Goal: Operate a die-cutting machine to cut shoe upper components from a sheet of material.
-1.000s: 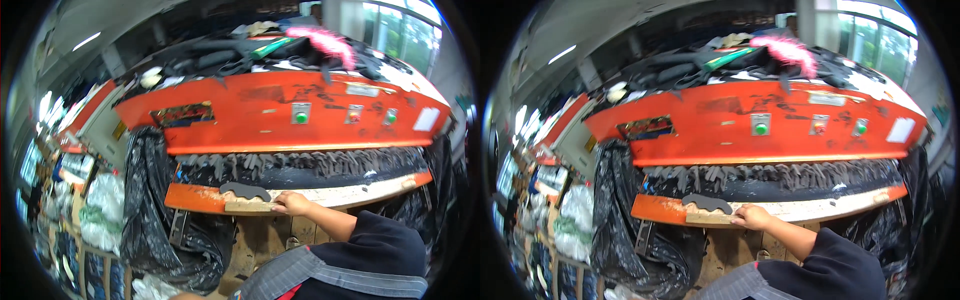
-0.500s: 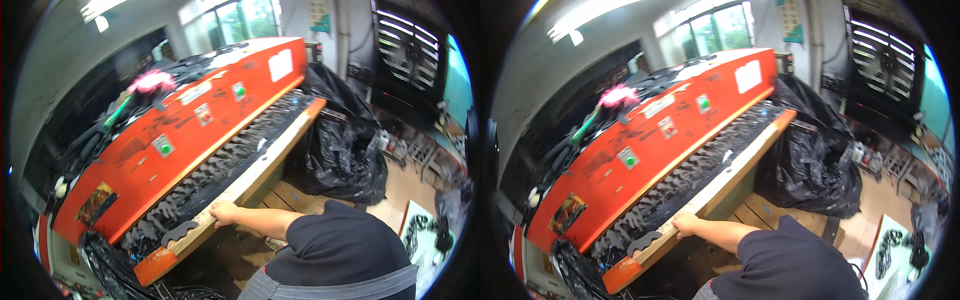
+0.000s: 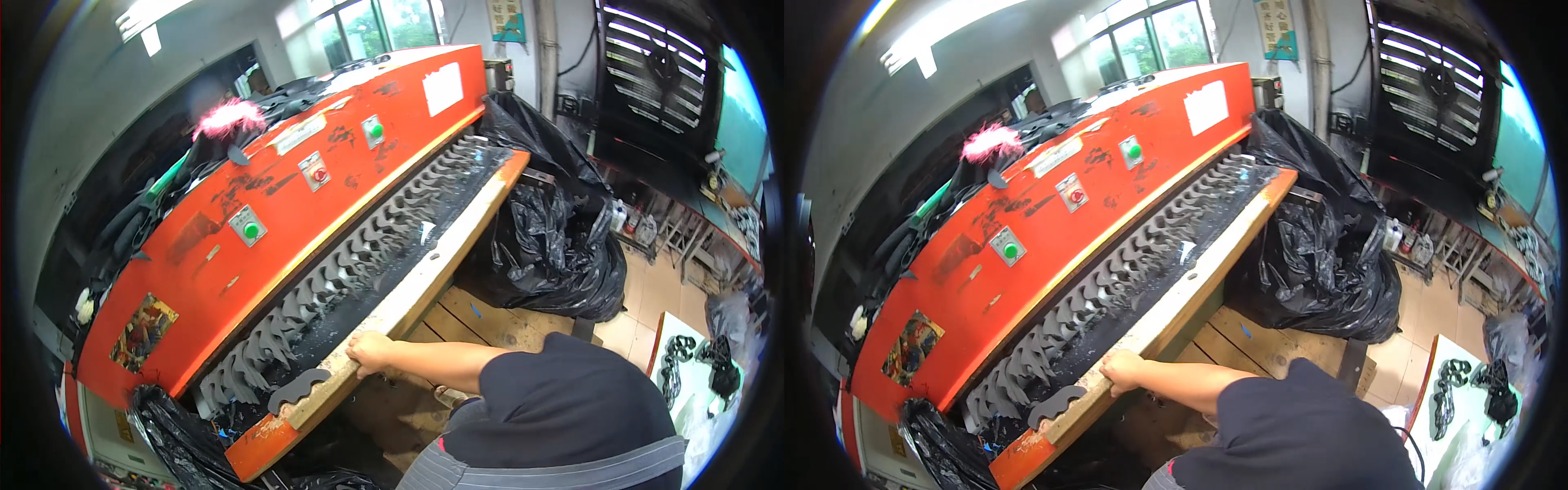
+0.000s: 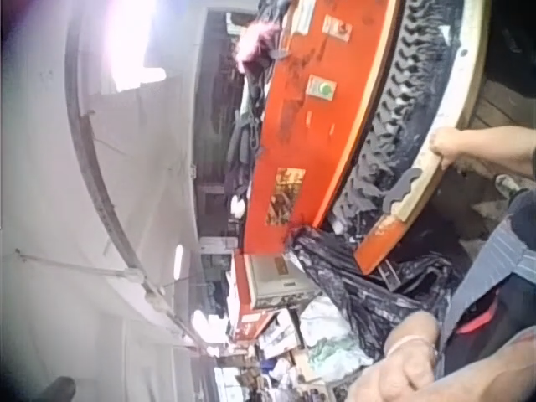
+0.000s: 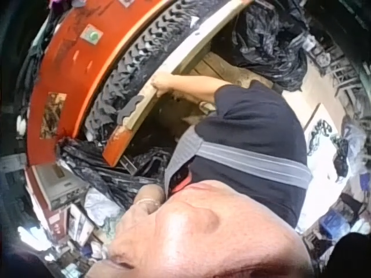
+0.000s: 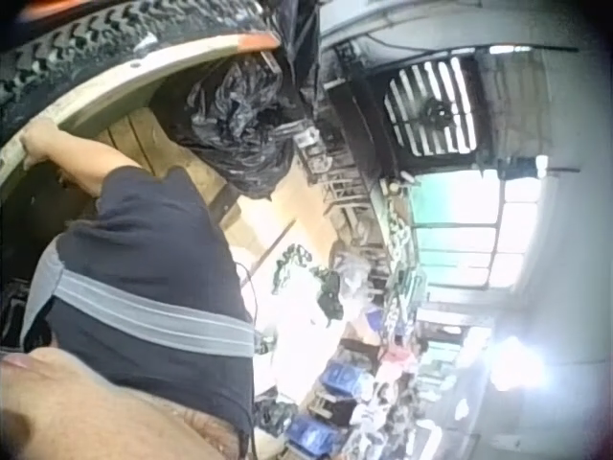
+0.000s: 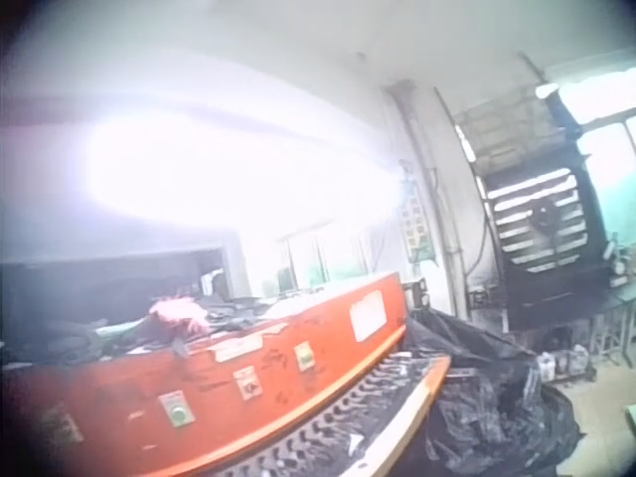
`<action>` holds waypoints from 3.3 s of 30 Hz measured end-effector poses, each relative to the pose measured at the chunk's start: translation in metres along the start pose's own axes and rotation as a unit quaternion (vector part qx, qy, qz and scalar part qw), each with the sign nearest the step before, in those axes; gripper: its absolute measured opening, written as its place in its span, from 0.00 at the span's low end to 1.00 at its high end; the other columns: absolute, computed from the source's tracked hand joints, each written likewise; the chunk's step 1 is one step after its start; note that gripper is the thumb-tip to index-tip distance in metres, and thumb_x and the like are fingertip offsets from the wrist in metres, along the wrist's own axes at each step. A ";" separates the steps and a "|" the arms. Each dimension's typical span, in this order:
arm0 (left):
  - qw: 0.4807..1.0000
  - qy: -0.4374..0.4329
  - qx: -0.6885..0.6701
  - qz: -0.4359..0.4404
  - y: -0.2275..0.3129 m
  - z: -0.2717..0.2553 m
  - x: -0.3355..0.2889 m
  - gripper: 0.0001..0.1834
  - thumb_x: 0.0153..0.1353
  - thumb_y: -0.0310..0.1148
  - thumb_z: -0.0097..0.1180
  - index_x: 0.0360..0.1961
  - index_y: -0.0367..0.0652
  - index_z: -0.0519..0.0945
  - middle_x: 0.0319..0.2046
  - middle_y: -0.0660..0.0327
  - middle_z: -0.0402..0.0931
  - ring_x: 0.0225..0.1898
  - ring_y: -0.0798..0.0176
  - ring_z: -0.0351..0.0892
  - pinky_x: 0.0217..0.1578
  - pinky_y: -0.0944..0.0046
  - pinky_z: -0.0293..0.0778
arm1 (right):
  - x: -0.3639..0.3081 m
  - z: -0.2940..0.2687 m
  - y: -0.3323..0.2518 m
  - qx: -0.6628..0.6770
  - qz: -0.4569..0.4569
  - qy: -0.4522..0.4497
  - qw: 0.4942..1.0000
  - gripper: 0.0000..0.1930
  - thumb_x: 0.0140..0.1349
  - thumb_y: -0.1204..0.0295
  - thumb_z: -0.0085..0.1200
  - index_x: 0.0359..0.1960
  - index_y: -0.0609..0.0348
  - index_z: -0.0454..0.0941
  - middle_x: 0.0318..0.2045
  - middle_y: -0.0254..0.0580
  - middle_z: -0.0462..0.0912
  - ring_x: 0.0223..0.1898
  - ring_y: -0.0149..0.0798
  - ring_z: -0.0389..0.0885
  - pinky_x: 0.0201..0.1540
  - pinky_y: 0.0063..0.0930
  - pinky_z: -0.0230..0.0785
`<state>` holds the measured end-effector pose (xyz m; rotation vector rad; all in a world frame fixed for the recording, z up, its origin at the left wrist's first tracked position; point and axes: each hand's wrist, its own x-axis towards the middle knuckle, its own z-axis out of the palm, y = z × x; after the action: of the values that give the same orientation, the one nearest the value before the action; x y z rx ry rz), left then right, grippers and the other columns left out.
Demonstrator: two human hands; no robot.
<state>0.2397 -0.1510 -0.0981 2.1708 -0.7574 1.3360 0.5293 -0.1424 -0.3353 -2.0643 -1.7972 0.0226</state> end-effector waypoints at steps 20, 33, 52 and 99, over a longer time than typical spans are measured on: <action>0.791 -0.029 0.373 -0.484 -0.409 -0.001 -0.182 0.09 0.49 0.33 0.67 0.28 0.42 0.80 0.34 0.58 0.78 0.42 0.50 0.72 0.45 0.53 0.69 | 0.320 -0.026 0.044 0.122 -0.056 -0.093 0.987 0.17 0.56 0.61 0.58 0.43 0.58 0.81 0.49 0.48 0.76 0.50 0.51 0.78 0.50 0.43 0.72; 0.822 0.098 0.119 -0.548 -0.433 -0.024 -0.166 0.12 0.57 0.34 0.62 0.38 0.38 0.77 0.42 0.52 0.77 0.44 0.47 0.75 0.48 0.55 0.71 | 0.408 -0.002 0.045 0.145 -0.051 -0.317 0.936 0.13 0.47 0.70 0.56 0.33 0.64 0.84 0.26 0.47 0.83 0.29 0.42 0.79 0.34 0.34 0.71; 0.690 -0.240 0.276 -0.625 -0.490 -0.020 -0.166 0.24 0.63 0.37 0.40 0.60 0.64 0.73 0.45 0.55 0.80 0.45 0.50 0.80 0.47 0.51 0.75 | 0.291 -0.004 0.089 0.287 0.012 -0.095 0.953 0.42 0.43 0.49 0.69 0.61 0.54 0.70 0.68 0.66 0.51 0.69 0.65 0.49 0.68 0.52 0.50; 0.798 -0.080 0.044 -0.595 -0.423 0.125 -0.006 0.09 0.57 0.35 0.65 0.26 0.41 0.82 0.19 0.69 0.76 0.22 0.77 0.70 0.25 0.71 0.69 | 0.132 -0.254 0.299 0.410 -0.033 0.544 0.731 0.29 0.68 0.57 0.44 0.64 0.67 0.61 0.60 0.57 0.65 0.63 0.50 0.61 0.66 0.41 0.51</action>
<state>0.6016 0.0786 -0.2011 2.1192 0.6340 0.4915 0.9038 -0.1165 -0.1608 -0.9469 -0.8194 -0.2990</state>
